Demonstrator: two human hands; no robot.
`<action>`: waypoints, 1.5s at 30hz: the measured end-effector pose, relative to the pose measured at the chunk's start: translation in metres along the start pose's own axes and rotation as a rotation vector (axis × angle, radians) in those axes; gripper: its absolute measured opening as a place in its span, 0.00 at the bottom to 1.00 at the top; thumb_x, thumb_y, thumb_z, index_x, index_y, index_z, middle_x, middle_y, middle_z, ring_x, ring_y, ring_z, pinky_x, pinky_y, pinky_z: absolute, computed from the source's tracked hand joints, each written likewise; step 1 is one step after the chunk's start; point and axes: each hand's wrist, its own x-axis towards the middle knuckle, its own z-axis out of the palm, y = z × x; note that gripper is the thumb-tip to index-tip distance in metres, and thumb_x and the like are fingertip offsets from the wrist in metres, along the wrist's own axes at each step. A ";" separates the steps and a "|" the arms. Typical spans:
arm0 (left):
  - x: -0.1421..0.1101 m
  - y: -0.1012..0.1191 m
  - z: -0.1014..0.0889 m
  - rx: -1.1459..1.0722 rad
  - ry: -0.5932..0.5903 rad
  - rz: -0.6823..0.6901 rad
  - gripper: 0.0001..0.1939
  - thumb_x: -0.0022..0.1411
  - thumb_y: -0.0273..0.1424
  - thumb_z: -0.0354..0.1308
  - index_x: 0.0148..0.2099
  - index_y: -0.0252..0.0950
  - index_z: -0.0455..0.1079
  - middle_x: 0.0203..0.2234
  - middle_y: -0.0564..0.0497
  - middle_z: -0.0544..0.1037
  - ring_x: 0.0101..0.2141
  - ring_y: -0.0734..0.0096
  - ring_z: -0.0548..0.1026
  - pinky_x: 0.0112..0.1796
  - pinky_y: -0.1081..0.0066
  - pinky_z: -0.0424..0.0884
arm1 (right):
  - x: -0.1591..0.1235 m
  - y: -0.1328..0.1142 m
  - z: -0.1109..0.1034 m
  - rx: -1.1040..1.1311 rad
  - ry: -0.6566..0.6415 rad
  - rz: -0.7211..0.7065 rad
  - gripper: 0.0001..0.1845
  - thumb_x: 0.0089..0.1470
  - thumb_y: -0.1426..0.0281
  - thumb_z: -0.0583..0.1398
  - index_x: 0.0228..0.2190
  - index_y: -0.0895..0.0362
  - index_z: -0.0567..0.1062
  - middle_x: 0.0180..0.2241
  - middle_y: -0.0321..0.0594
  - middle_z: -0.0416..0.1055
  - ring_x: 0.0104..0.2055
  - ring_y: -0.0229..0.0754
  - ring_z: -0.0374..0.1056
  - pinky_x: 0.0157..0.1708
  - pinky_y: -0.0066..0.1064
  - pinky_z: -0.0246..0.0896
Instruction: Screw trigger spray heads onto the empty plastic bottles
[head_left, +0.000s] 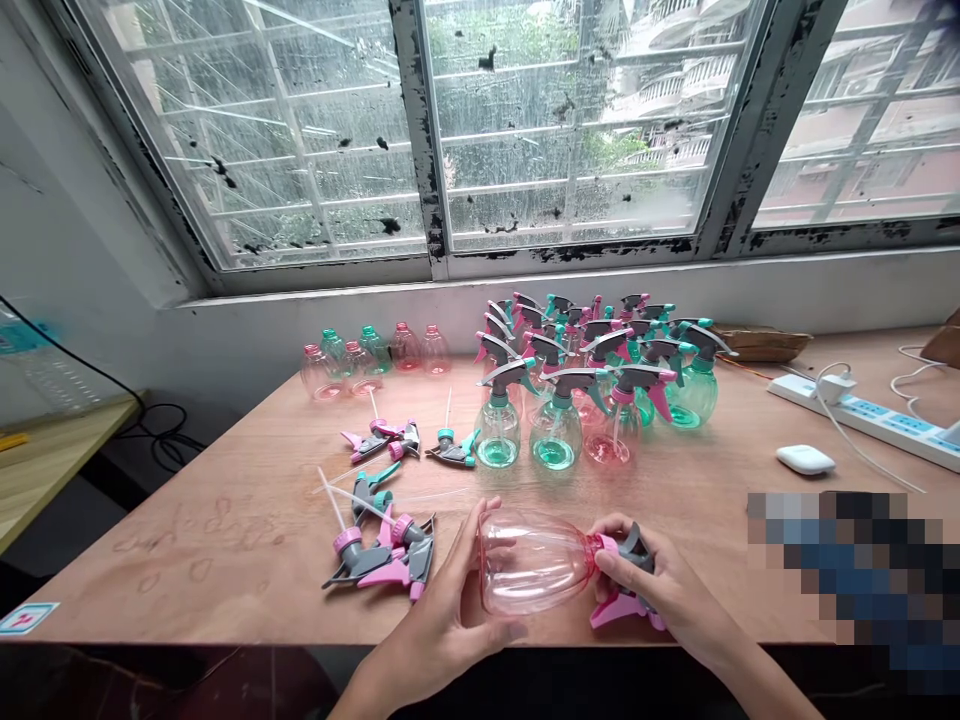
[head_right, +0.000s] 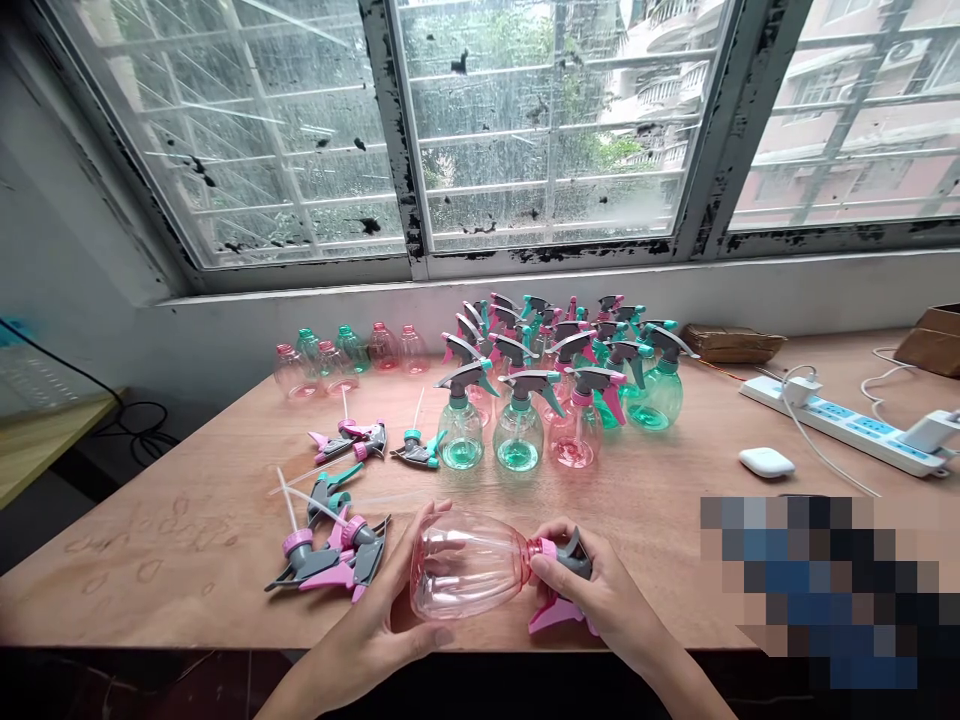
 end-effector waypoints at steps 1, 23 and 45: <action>0.000 0.000 0.000 0.017 0.005 0.004 0.51 0.62 0.33 0.67 0.74 0.53 0.35 0.74 0.47 0.42 0.67 0.49 0.58 0.66 0.52 0.55 | 0.000 0.000 0.000 0.005 -0.001 0.000 0.22 0.60 0.54 0.70 0.41 0.58 0.74 0.25 0.36 0.77 0.28 0.45 0.73 0.30 0.31 0.68; 0.002 0.003 0.002 0.075 0.030 -0.008 0.51 0.63 0.31 0.65 0.74 0.54 0.33 0.73 0.50 0.48 0.69 0.53 0.53 0.65 0.59 0.58 | 0.001 0.001 0.001 -0.004 0.020 -0.005 0.22 0.59 0.52 0.69 0.40 0.58 0.74 0.25 0.37 0.76 0.27 0.46 0.73 0.30 0.32 0.68; 0.001 0.002 0.001 0.063 0.043 -0.032 0.55 0.61 0.34 0.68 0.74 0.52 0.32 0.74 0.48 0.44 0.71 0.50 0.46 0.69 0.52 0.44 | 0.002 0.005 -0.002 0.007 0.002 -0.028 0.20 0.61 0.54 0.69 0.39 0.57 0.74 0.25 0.37 0.76 0.27 0.45 0.73 0.30 0.31 0.69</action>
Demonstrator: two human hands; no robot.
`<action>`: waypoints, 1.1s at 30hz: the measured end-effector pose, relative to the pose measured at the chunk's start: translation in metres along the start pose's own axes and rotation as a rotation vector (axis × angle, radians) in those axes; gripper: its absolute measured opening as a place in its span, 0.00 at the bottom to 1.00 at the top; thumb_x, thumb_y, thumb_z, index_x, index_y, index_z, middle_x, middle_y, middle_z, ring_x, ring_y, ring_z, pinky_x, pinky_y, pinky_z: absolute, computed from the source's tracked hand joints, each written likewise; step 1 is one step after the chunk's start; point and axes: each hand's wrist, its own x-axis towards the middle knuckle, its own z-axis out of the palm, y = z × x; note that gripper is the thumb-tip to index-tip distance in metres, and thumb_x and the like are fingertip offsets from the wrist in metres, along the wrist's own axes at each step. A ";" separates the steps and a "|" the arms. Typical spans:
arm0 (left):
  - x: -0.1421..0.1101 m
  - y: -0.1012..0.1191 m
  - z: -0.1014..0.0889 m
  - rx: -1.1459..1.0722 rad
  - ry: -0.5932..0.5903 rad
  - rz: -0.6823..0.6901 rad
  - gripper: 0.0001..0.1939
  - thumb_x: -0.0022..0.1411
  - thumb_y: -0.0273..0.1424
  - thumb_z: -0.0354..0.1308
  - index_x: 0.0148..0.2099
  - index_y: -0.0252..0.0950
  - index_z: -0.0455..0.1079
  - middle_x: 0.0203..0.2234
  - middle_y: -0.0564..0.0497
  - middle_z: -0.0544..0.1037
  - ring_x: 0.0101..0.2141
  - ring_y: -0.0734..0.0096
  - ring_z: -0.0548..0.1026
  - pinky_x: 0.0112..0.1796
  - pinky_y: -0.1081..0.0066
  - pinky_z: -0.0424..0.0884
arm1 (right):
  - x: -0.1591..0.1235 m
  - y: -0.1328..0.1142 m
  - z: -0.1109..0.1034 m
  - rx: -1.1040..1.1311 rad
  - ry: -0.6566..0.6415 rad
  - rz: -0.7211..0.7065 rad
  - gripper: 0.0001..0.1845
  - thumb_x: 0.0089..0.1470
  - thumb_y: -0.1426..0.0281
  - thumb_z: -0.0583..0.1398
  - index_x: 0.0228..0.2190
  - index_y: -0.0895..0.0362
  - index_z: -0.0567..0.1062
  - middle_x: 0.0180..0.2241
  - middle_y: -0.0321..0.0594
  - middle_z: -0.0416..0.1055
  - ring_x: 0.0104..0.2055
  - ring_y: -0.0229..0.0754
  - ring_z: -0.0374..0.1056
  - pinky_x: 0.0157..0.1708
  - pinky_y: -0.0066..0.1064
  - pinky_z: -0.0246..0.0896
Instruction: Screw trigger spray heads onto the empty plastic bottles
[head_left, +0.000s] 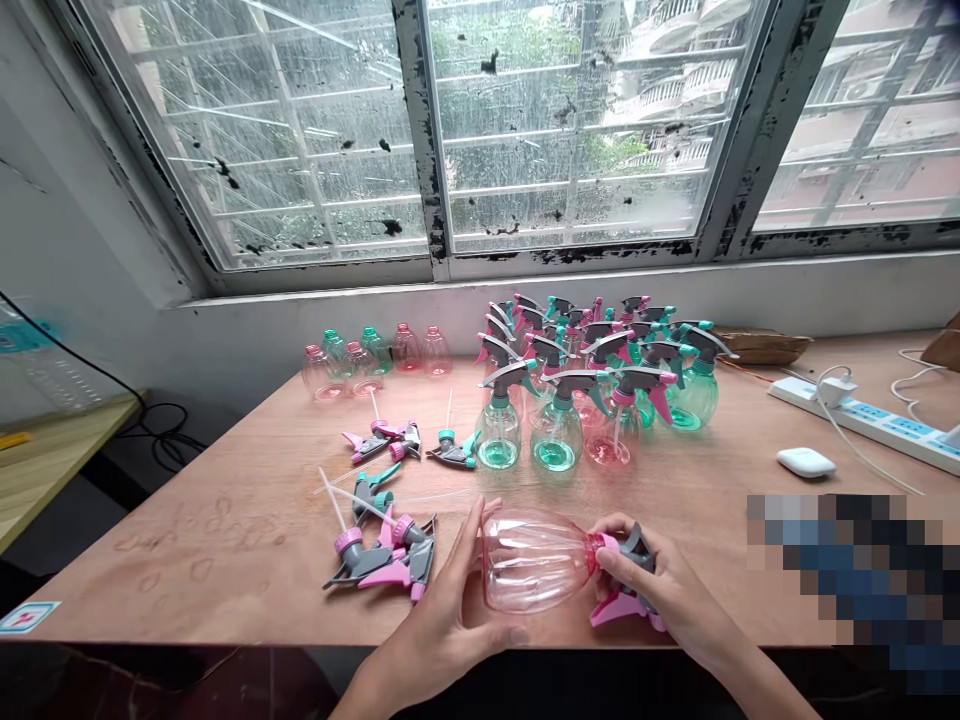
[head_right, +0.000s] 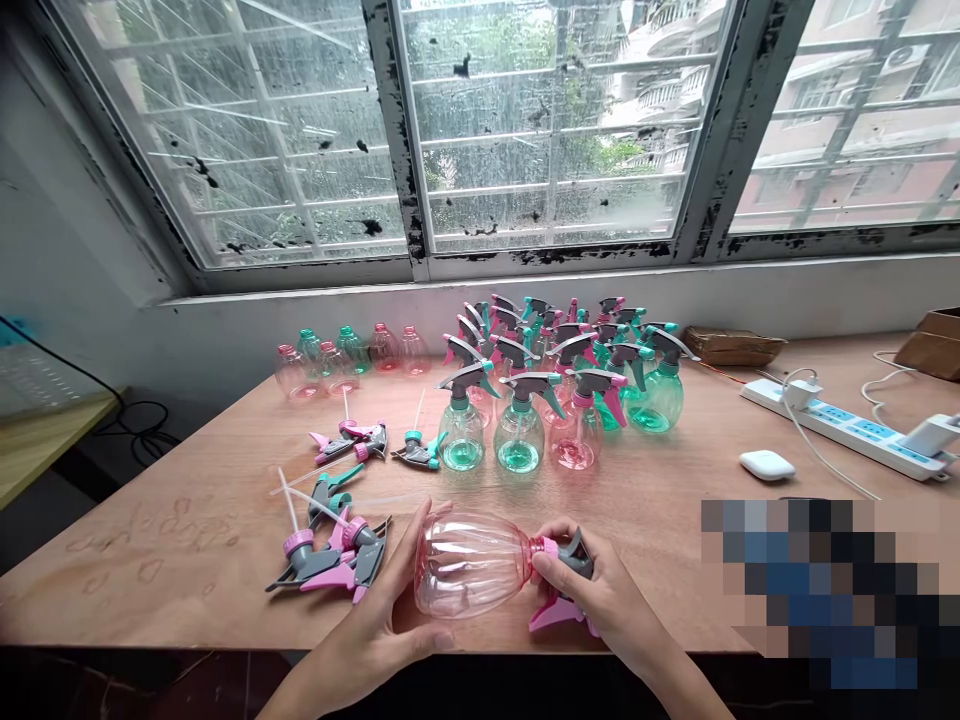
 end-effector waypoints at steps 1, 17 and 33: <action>0.000 0.000 0.000 -0.012 0.002 -0.004 0.54 0.61 0.35 0.68 0.74 0.51 0.33 0.74 0.48 0.45 0.71 0.51 0.45 0.69 0.52 0.43 | 0.000 0.000 0.000 -0.001 -0.003 0.000 0.19 0.61 0.54 0.69 0.40 0.57 0.74 0.25 0.37 0.76 0.27 0.46 0.73 0.30 0.31 0.69; 0.001 -0.001 0.000 -0.034 -0.037 0.046 0.50 0.65 0.29 0.64 0.73 0.60 0.32 0.74 0.51 0.42 0.67 0.54 0.58 0.66 0.57 0.57 | 0.000 -0.002 0.000 0.003 -0.012 0.015 0.20 0.61 0.54 0.69 0.39 0.58 0.74 0.26 0.37 0.76 0.28 0.44 0.73 0.31 0.28 0.69; 0.000 -0.003 -0.001 -0.075 -0.032 0.003 0.52 0.62 0.37 0.67 0.74 0.55 0.33 0.73 0.49 0.44 0.66 0.51 0.61 0.66 0.55 0.57 | 0.000 -0.001 0.000 0.002 -0.025 0.001 0.19 0.62 0.55 0.69 0.39 0.57 0.74 0.25 0.37 0.76 0.28 0.43 0.73 0.30 0.27 0.69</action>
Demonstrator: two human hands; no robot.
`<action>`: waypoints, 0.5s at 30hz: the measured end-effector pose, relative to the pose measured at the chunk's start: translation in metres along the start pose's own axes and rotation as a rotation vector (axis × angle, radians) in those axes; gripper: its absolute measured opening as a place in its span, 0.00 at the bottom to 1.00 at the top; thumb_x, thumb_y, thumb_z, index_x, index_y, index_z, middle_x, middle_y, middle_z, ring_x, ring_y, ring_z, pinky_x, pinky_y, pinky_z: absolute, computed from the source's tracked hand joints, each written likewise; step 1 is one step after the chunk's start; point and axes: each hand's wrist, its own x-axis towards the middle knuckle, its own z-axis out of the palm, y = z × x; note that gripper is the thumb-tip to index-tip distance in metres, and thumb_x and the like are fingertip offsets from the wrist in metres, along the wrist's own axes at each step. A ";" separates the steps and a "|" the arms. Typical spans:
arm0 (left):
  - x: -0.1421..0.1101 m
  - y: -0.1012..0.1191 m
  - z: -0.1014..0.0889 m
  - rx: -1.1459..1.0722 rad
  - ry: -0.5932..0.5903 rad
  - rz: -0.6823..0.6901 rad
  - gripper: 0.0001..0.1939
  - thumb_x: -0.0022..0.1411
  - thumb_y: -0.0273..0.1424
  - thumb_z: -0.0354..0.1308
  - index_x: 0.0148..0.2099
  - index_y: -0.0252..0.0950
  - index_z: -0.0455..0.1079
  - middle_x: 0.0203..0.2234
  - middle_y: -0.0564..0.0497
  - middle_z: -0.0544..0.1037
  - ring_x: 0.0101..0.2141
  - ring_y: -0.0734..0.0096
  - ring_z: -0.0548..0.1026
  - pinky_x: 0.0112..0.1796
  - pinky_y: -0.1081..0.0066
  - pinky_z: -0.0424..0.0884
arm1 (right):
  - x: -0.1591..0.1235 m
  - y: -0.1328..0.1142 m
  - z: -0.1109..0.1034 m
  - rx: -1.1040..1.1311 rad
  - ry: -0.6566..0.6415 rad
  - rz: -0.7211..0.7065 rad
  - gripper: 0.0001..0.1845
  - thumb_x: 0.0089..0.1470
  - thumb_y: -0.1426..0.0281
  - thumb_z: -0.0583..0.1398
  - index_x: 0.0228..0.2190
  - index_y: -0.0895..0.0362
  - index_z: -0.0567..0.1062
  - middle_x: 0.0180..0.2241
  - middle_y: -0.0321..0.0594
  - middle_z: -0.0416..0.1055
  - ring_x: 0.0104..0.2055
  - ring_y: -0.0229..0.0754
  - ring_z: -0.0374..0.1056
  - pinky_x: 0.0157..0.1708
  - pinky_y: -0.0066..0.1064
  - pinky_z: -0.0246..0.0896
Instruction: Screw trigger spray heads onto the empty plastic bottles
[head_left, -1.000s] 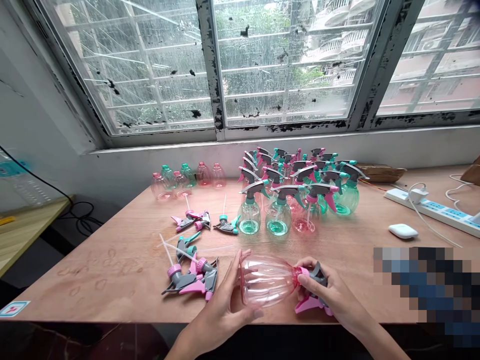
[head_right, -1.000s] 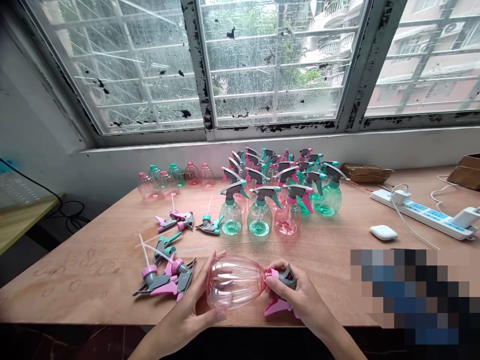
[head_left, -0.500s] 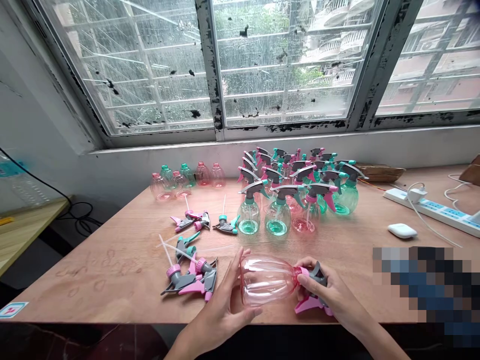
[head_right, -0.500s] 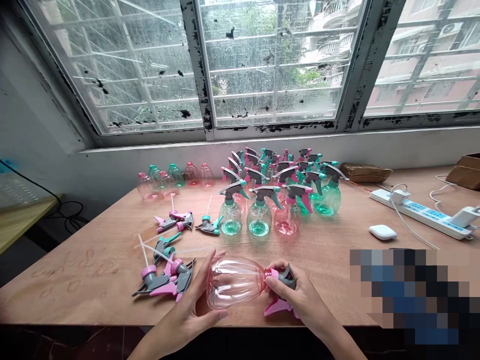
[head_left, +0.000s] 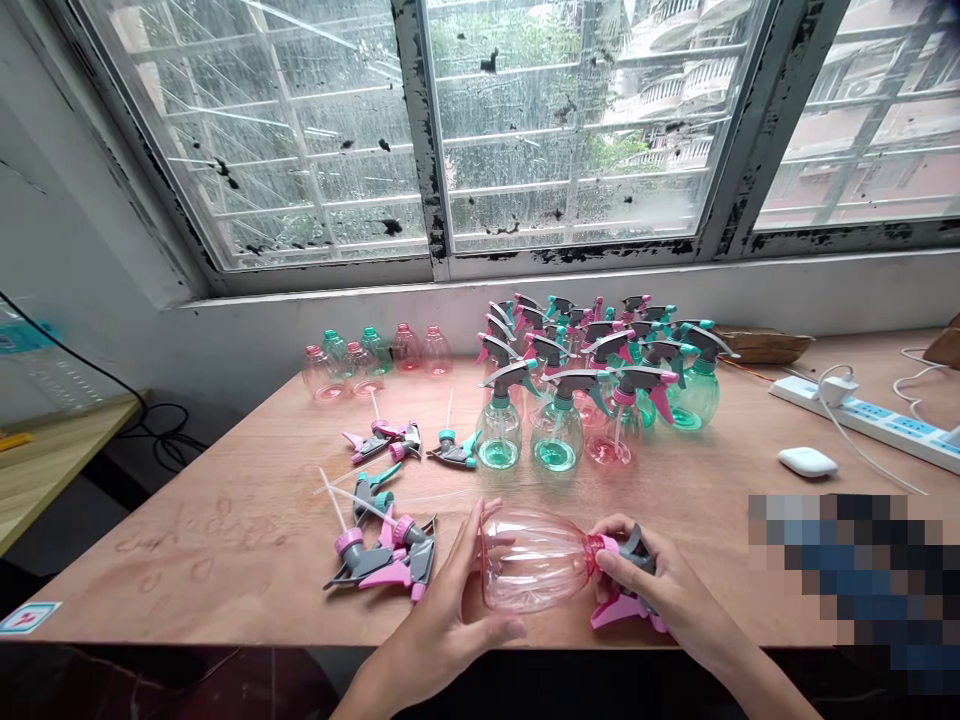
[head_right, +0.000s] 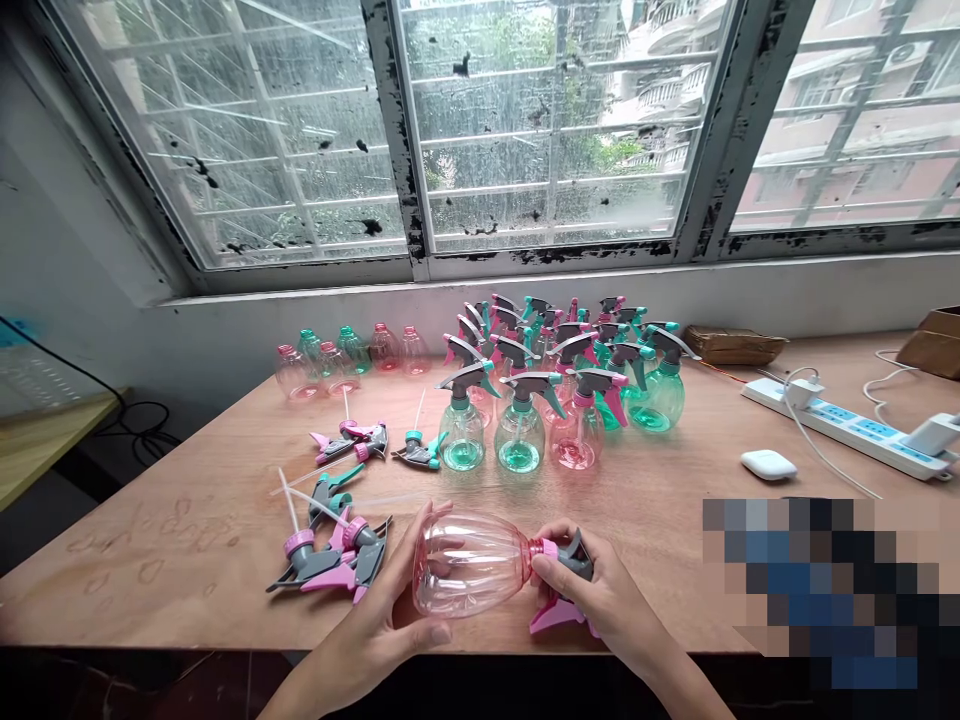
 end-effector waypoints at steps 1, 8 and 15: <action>0.000 0.000 0.000 -0.001 0.000 0.000 0.52 0.62 0.37 0.67 0.74 0.55 0.34 0.73 0.49 0.44 0.66 0.51 0.60 0.65 0.56 0.57 | 0.000 0.000 0.000 0.000 -0.001 -0.002 0.18 0.62 0.55 0.69 0.39 0.57 0.74 0.25 0.36 0.76 0.28 0.43 0.73 0.30 0.27 0.69; 0.002 0.000 0.001 0.118 0.016 0.030 0.51 0.64 0.32 0.64 0.74 0.54 0.31 0.74 0.51 0.44 0.71 0.57 0.46 0.69 0.58 0.45 | 0.000 0.000 0.000 0.002 0.020 0.006 0.20 0.61 0.54 0.69 0.39 0.57 0.74 0.25 0.36 0.76 0.27 0.43 0.73 0.30 0.28 0.69; 0.000 -0.002 0.000 0.048 0.008 -0.019 0.57 0.60 0.35 0.68 0.74 0.52 0.29 0.74 0.48 0.43 0.69 0.52 0.53 0.68 0.55 0.48 | -0.001 -0.002 0.001 0.005 0.013 0.016 0.21 0.61 0.54 0.69 0.40 0.57 0.73 0.25 0.36 0.77 0.28 0.43 0.73 0.30 0.29 0.69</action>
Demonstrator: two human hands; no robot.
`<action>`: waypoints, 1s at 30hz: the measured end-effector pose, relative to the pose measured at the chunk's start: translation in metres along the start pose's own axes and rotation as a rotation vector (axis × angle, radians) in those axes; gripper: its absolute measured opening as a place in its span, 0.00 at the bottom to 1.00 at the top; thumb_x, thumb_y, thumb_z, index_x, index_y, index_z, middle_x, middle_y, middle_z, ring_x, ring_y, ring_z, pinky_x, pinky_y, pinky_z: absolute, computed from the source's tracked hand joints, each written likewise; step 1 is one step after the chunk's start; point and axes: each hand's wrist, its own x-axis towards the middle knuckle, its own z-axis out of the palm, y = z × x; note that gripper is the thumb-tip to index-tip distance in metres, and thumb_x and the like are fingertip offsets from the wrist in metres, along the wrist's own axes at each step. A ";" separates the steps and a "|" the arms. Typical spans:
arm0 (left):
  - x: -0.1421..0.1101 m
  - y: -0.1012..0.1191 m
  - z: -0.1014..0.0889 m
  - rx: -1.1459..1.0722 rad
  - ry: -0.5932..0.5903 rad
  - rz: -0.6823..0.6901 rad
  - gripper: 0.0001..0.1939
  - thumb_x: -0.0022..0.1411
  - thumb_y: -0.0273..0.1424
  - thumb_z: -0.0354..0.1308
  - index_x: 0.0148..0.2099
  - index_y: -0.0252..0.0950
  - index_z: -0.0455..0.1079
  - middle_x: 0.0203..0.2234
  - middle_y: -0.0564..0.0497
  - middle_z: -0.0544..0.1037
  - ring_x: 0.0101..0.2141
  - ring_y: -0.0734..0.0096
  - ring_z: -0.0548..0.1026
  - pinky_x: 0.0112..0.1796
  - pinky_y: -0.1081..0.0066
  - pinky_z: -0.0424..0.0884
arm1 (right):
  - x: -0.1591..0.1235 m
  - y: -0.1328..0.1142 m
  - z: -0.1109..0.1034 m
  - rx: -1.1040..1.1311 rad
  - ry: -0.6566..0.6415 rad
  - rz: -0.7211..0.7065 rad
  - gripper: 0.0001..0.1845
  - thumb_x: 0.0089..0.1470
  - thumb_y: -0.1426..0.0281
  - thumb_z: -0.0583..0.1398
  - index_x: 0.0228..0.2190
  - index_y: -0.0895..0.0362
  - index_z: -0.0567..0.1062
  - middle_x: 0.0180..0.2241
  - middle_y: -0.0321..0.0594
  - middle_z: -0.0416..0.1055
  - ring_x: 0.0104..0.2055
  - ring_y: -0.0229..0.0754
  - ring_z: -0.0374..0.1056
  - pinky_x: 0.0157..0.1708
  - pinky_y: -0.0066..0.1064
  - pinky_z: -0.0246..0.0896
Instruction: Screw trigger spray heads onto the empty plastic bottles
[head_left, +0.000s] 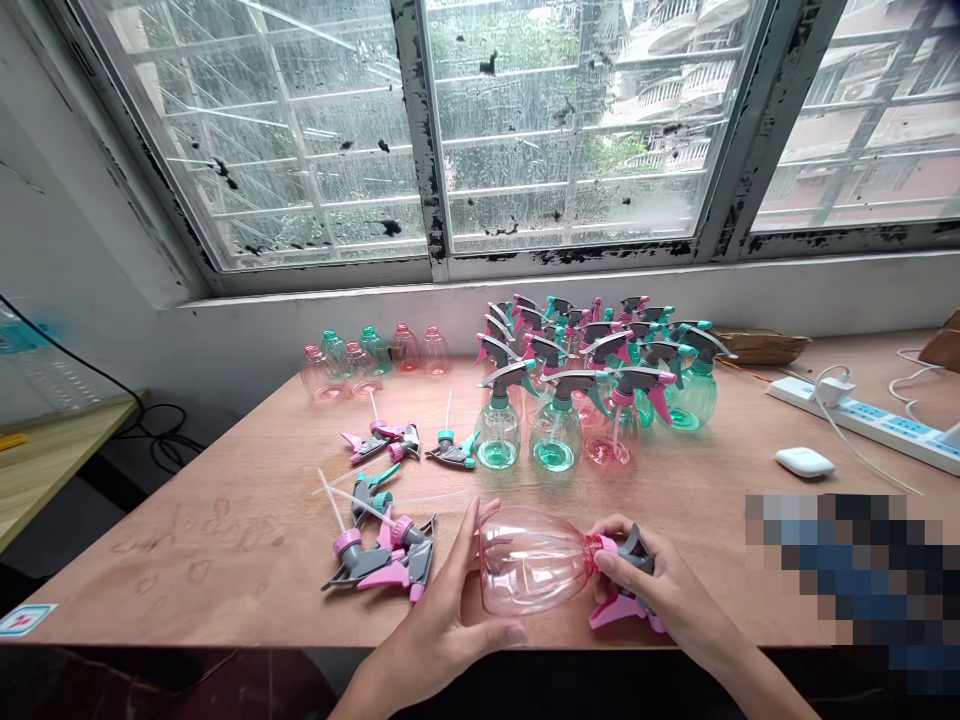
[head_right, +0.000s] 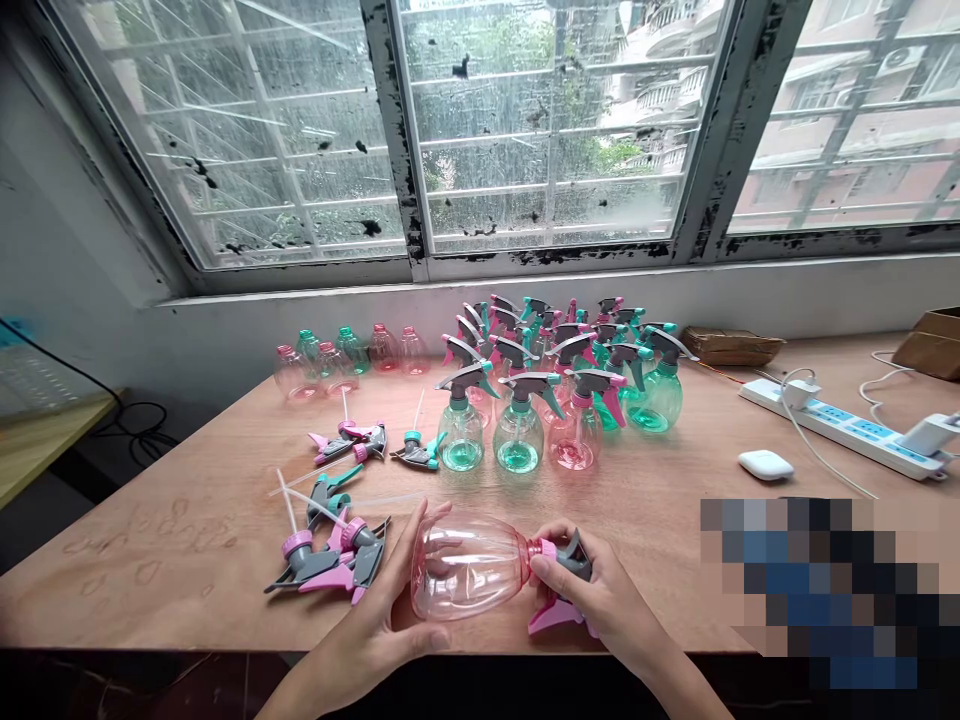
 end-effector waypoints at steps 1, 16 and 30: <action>0.000 0.000 0.000 -0.019 -0.004 -0.006 0.56 0.60 0.35 0.68 0.74 0.52 0.29 0.74 0.48 0.43 0.69 0.52 0.54 0.68 0.55 0.50 | 0.000 0.000 0.000 -0.003 0.003 0.001 0.21 0.61 0.54 0.69 0.40 0.57 0.73 0.25 0.36 0.77 0.28 0.44 0.73 0.30 0.28 0.69; 0.001 0.003 0.003 -0.066 -0.009 0.048 0.51 0.64 0.33 0.65 0.73 0.59 0.32 0.74 0.50 0.41 0.67 0.53 0.58 0.66 0.54 0.56 | 0.001 -0.001 0.002 -0.038 0.019 0.010 0.22 0.59 0.52 0.69 0.39 0.57 0.73 0.24 0.37 0.76 0.27 0.47 0.73 0.29 0.33 0.68; 0.001 -0.001 0.001 0.014 -0.007 0.048 0.53 0.64 0.32 0.65 0.74 0.54 0.29 0.73 0.47 0.45 0.66 0.54 0.60 0.66 0.56 0.55 | 0.001 0.001 0.002 0.016 0.023 -0.002 0.21 0.59 0.53 0.70 0.39 0.58 0.73 0.24 0.36 0.76 0.26 0.45 0.72 0.29 0.30 0.67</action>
